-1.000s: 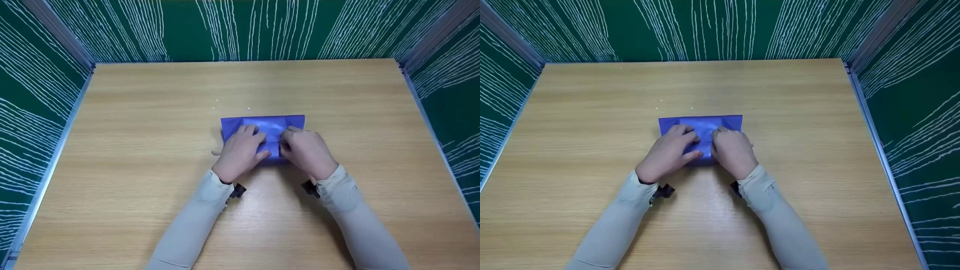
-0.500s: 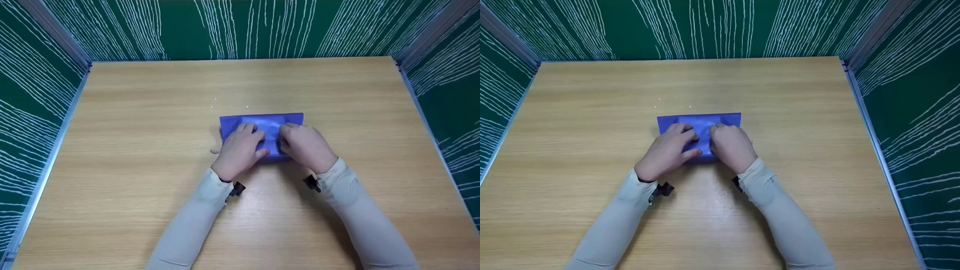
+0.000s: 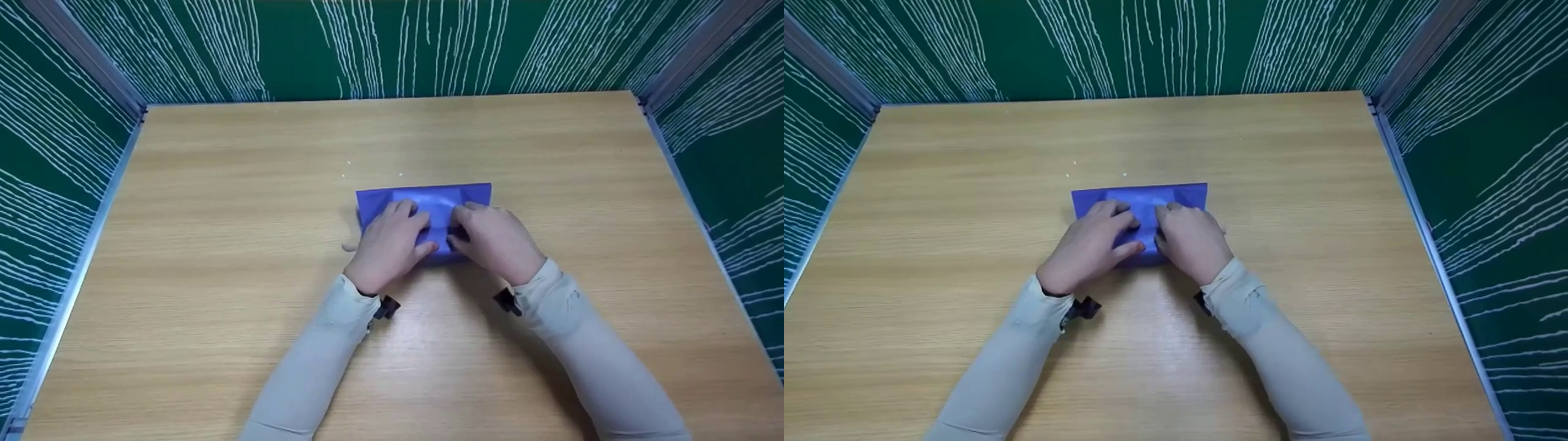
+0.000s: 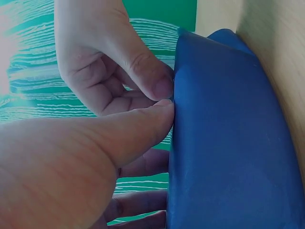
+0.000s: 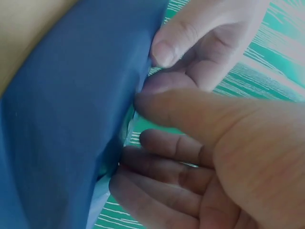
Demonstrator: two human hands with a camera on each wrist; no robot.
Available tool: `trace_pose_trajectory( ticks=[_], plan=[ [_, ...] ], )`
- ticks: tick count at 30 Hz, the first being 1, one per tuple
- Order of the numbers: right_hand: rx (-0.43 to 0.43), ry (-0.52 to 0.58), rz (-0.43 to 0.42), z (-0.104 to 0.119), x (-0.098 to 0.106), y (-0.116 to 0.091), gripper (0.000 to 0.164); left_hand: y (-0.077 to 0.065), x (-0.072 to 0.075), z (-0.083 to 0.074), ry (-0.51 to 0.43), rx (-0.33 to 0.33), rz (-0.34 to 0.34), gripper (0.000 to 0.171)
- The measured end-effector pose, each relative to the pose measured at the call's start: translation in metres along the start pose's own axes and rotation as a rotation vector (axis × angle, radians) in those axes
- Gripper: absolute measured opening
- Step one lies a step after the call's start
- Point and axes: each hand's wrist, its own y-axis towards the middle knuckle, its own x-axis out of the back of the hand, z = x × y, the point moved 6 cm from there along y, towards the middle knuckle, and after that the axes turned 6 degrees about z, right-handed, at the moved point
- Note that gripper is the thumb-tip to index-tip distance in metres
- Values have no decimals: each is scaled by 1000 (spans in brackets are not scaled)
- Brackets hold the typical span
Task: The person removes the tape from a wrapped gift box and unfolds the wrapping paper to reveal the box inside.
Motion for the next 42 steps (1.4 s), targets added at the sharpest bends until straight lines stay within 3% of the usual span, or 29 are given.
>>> trace_pose_trajectory(
  ticks=[9,19,28,38,42],
  plan=[
    [32,1,-16,-2,-2,5,17,1,-2,4,2,10,-6,33],
    [88,40,74,-13,4,17,16,3,-4,3,10,13,19,36],
    [101,46,94,-17,14,26,10,2,-3,1,23,11,18,38],
    [116,19,50,-19,23,36,9,0,0,0,36,-4,-17,36],
    [110,39,37,-23,23,31,6,1,0,1,41,-2,-15,37]
  ],
)
